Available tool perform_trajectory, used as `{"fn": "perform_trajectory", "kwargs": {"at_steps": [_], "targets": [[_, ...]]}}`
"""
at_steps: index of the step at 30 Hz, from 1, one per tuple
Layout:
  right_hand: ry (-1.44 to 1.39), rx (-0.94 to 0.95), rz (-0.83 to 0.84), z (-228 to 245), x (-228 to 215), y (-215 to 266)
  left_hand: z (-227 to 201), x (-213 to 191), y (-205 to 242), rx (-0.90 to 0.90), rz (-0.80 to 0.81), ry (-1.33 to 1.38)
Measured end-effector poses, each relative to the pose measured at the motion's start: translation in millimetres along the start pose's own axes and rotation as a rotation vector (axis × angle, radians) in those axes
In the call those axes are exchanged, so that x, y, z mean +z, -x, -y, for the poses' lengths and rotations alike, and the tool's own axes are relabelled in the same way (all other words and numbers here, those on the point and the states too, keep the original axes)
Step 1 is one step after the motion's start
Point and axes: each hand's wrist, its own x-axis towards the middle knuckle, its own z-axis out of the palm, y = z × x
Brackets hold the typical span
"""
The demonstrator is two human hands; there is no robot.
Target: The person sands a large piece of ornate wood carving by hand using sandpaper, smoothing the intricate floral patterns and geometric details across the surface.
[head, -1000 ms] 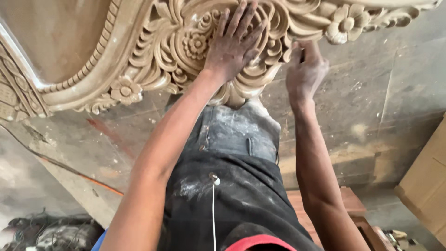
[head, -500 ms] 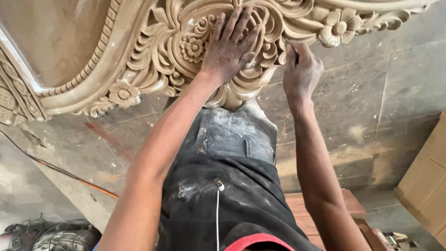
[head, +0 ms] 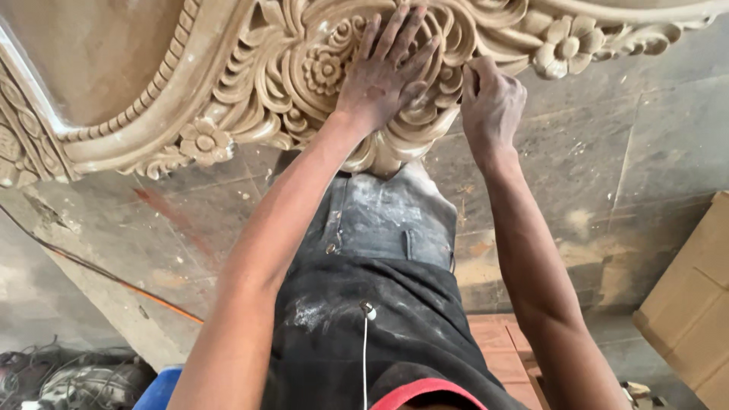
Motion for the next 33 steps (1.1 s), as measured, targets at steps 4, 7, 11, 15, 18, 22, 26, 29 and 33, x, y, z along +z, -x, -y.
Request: {"fn": "perform_trajectory", "kwargs": {"at_steps": [4,7,11,15,18,22,26,29,33], "targets": [[0.005,0.047,0.003,1.7,-9.3,23.4,-2.6,-0.1,0.4,-0.008,-0.011,0.007],[-0.061,0.041,0.005,-3.4,-22.5,30.4,-1.1,-6.4,-1.8,-0.012,-0.013,0.029],[-0.132,0.17,-0.037,-19.2,-11.3,24.2,-5.3,-1.8,-0.7,-0.038,0.067,0.061],[-0.167,0.24,-0.051,-12.8,30.4,23.4,-4.0,2.5,0.6,-0.076,0.129,0.047],[-0.182,0.343,-0.126,-3.7,41.3,34.0,-2.3,3.5,-1.5,-0.062,0.134,0.024],[-0.289,0.329,-0.112,-3.6,27.9,46.6,-3.7,4.5,-0.2,-0.059,0.098,0.022],[-0.311,0.292,-0.072,-6.9,13.2,44.1,-1.3,1.2,0.0,-0.021,0.005,-0.038],[-0.27,-0.074,0.144,-16.9,3.7,40.6,-4.7,1.0,2.1,-0.042,0.054,0.014],[0.472,-0.523,0.519,-53.1,-5.9,0.0,-3.3,-1.1,-2.2,-0.051,0.097,0.045]]}}
